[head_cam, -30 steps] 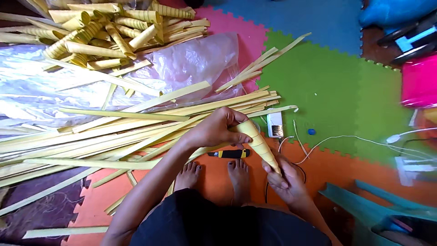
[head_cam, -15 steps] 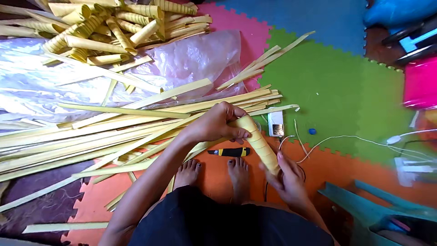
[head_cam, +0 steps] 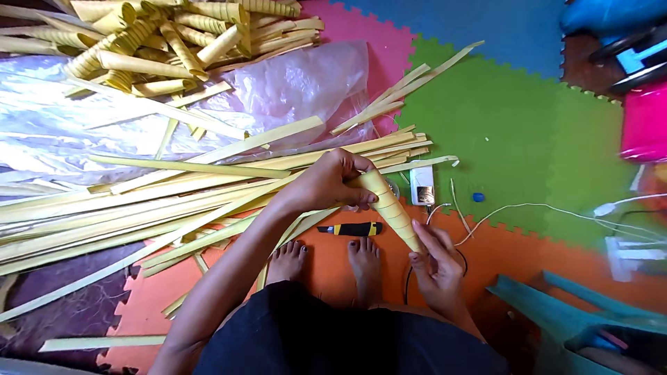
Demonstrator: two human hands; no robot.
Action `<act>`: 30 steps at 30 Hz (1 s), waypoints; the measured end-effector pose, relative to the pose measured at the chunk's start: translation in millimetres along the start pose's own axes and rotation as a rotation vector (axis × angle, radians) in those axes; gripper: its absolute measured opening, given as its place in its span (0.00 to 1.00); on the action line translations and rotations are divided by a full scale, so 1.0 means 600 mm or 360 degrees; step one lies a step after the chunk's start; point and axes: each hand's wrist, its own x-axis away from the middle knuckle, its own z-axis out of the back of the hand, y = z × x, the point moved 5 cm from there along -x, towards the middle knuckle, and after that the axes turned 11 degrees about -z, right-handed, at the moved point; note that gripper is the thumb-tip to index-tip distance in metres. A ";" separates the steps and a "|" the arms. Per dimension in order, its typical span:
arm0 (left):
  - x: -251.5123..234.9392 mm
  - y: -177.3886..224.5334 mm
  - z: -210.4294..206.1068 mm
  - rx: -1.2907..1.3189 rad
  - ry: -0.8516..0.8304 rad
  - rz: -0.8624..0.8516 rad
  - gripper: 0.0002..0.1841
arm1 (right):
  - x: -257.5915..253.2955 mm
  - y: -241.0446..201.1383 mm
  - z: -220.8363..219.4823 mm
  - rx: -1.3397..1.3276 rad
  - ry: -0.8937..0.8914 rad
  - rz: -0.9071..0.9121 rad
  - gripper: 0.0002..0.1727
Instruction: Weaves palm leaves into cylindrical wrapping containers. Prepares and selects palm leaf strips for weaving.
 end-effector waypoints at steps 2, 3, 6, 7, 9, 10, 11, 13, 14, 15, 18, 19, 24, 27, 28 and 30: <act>0.001 -0.004 -0.003 0.0032 0.0015 0.0026 0.07 | 0.005 0.007 -0.007 -0.0603 -0.0158 -0.0548 0.20; 0.002 -0.004 -0.004 0.0031 0.0023 0.0045 0.07 | 0.010 0.011 -0.013 -0.0909 -0.0255 -0.0832 0.20; -0.018 -0.009 0.016 0.0076 -0.0080 0.0040 0.07 | 0.005 0.009 -0.001 -0.0540 -0.0111 -0.0430 0.20; -0.038 -0.023 0.036 0.0153 -0.0203 -0.0003 0.08 | 0.002 0.006 0.002 -0.0165 -0.0032 -0.0107 0.23; -0.053 -0.036 0.051 0.0235 -0.0337 -0.0026 0.09 | 0.003 0.008 0.003 0.0041 0.0011 0.0044 0.23; -0.050 -0.034 0.047 0.0231 -0.0310 -0.0013 0.08 | 0.004 0.013 0.001 -0.0226 -0.0066 -0.0189 0.21; -0.038 -0.025 0.037 0.0189 -0.0214 0.0016 0.08 | 0.009 0.017 -0.005 -0.0644 -0.0210 -0.0582 0.19; -0.006 0.002 0.006 0.0052 0.0014 0.0120 0.09 | 0.020 0.021 -0.015 -0.1318 -0.0422 -0.1117 0.19; -0.003 0.006 0.003 0.0035 0.0047 0.0137 0.09 | 0.020 0.021 -0.014 -0.1289 -0.0387 -0.1077 0.19; -0.007 0.004 0.007 0.0053 0.0017 0.0132 0.09 | 0.016 0.021 -0.008 -0.0987 -0.0268 -0.0848 0.18; -0.047 -0.031 0.048 0.0213 -0.0285 0.0026 0.09 | 0.006 0.020 0.006 -0.0031 -0.0049 -0.0034 0.25; -0.046 -0.033 0.045 0.0190 -0.0260 0.0050 0.09 | 0.008 0.023 0.006 -0.0116 -0.0058 -0.0116 0.23; -0.039 -0.037 0.040 0.0289 -0.0331 0.0059 0.11 | 0.023 0.024 -0.012 -0.1574 -0.0545 -0.1307 0.19; -0.013 -0.036 0.010 0.0192 -0.0017 0.0030 0.11 | 0.003 0.025 0.011 -0.0471 -0.0099 -0.0344 0.21; -0.015 -0.028 0.017 0.0163 -0.0023 0.0025 0.12 | -0.003 0.022 0.018 -0.0086 -0.0010 -0.0026 0.25; -0.012 0.000 0.030 0.0112 0.0031 0.0086 0.12 | -0.011 0.017 0.022 0.0015 0.0046 0.0027 0.22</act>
